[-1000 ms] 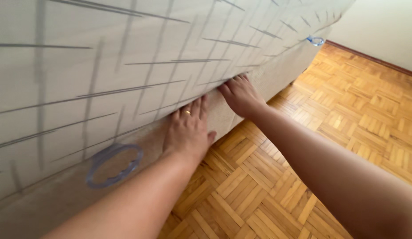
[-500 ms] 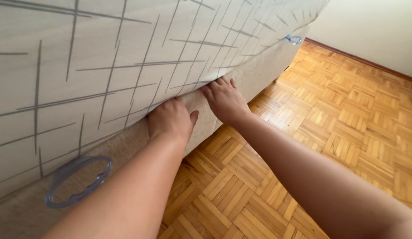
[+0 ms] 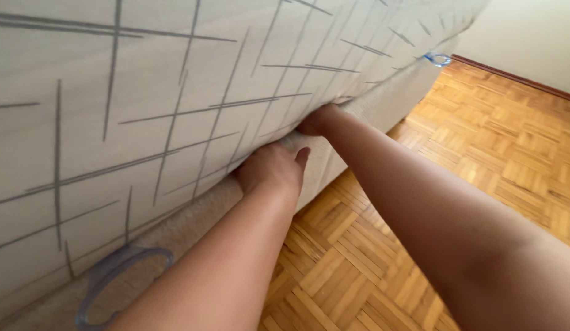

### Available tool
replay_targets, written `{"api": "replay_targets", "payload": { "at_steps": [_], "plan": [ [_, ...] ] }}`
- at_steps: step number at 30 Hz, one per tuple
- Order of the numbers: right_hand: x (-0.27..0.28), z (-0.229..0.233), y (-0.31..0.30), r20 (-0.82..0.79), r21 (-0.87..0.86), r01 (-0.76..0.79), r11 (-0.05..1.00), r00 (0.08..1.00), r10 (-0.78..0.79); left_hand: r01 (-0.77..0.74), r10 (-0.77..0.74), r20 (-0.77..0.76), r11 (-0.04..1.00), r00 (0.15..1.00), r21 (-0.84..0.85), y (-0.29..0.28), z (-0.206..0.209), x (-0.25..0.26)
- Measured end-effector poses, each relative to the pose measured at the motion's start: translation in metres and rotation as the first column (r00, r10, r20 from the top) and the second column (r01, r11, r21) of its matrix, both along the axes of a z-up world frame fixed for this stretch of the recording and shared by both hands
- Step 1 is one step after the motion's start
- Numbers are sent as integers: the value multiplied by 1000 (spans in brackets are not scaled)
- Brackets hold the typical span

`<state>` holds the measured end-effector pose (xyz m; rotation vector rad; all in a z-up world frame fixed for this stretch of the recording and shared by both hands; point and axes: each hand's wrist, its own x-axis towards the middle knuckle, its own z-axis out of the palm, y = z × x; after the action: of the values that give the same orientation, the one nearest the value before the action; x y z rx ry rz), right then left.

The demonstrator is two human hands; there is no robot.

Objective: The person tucks a white fitted sheet with a grey grid pattern under the mattress, working around the corners and sides. The person smooths the sheet on the mattress surface and adjusts the edges to fit snugly.

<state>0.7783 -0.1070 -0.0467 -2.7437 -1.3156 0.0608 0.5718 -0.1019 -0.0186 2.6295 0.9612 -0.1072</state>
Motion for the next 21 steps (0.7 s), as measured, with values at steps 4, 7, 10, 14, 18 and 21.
{"api": "replay_targets", "payload": {
  "at_steps": [4,7,10,14,18,21],
  "plan": [
    [7,-6,30,35,5,8,1000,999,-8,-22,28,58,995,998,-100,16,0,10],
    [7,-5,33,90,-4,8,1000,996,-7,-24,46,163,990,985,-137,22,-3,14],
    [-7,-10,14,174,-11,-38,999,984,40,29,-14,106,989,994,-142,31,-6,4],
    [-17,-32,-68,408,-50,-84,995,908,97,179,-169,129,981,977,-68,40,-11,-11],
    [11,-48,-89,213,269,-48,962,977,-11,353,-411,293,906,863,233,38,-29,-52],
    [67,-49,-60,285,284,-122,951,958,38,285,-540,315,755,780,590,23,-44,-57]
  ]
}}
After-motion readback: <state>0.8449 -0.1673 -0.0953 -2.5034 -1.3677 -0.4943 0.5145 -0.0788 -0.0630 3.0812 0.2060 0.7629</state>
